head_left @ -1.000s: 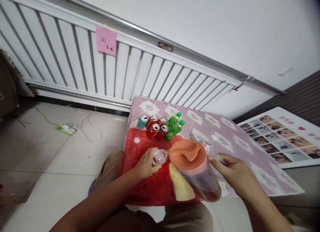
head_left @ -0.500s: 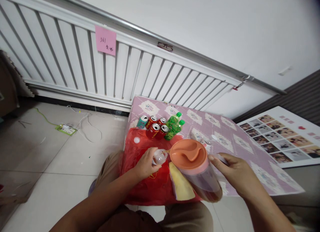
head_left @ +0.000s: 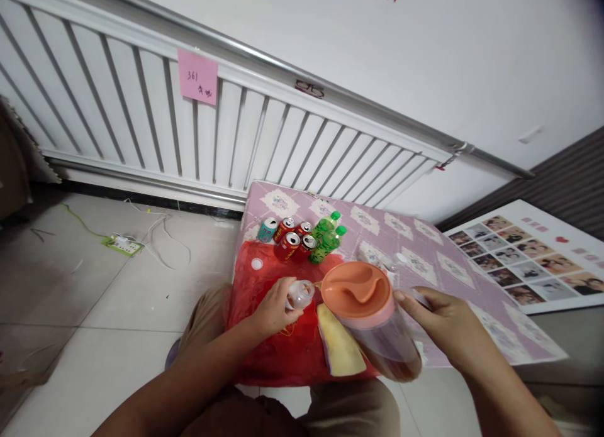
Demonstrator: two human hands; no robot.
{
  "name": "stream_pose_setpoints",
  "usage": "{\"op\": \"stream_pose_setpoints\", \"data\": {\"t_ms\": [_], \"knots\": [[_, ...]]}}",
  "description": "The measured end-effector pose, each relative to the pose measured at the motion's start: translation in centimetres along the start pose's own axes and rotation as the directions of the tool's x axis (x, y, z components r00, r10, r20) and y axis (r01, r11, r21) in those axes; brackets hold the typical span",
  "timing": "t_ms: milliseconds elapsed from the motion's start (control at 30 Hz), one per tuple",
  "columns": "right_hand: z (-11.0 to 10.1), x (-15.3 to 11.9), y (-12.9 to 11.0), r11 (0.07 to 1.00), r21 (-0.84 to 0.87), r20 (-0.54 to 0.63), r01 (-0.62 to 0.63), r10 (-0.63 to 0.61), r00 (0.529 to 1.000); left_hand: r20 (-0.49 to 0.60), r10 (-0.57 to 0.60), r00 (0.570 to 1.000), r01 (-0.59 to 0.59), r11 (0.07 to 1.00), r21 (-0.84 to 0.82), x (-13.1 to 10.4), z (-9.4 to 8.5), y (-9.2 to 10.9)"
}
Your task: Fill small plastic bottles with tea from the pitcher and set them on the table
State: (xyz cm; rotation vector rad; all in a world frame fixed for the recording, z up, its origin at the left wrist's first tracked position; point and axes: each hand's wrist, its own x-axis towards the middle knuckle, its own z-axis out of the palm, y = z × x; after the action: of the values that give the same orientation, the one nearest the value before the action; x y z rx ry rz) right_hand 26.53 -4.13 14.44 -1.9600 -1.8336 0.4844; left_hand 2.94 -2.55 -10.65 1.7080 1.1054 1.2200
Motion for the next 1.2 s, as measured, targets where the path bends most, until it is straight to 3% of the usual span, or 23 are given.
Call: {"op": "stream_pose_setpoints", "data": {"t_ms": [467,933,1200], "knots": [[-0.1,-0.18,-0.41,0.998,-0.016,-0.011,0.055,-0.055,0.998,0.0,-0.013,1.0,0.013,1.0,-0.005,-0.03,-0.05,0.15],[-0.19,-0.29,-0.79,0.999,-0.042,0.019,0.029,-0.028,0.999,0.003,-0.021,1.0,0.021,1.0,-0.013,0.0,-0.1,0.43],[-0.01,-0.24,-0.57,0.994,-0.059,0.002,0.09,-0.09,0.996,-0.005,-0.031,0.999,0.031,0.999,-0.029,0.03,-0.01,0.37]]}}
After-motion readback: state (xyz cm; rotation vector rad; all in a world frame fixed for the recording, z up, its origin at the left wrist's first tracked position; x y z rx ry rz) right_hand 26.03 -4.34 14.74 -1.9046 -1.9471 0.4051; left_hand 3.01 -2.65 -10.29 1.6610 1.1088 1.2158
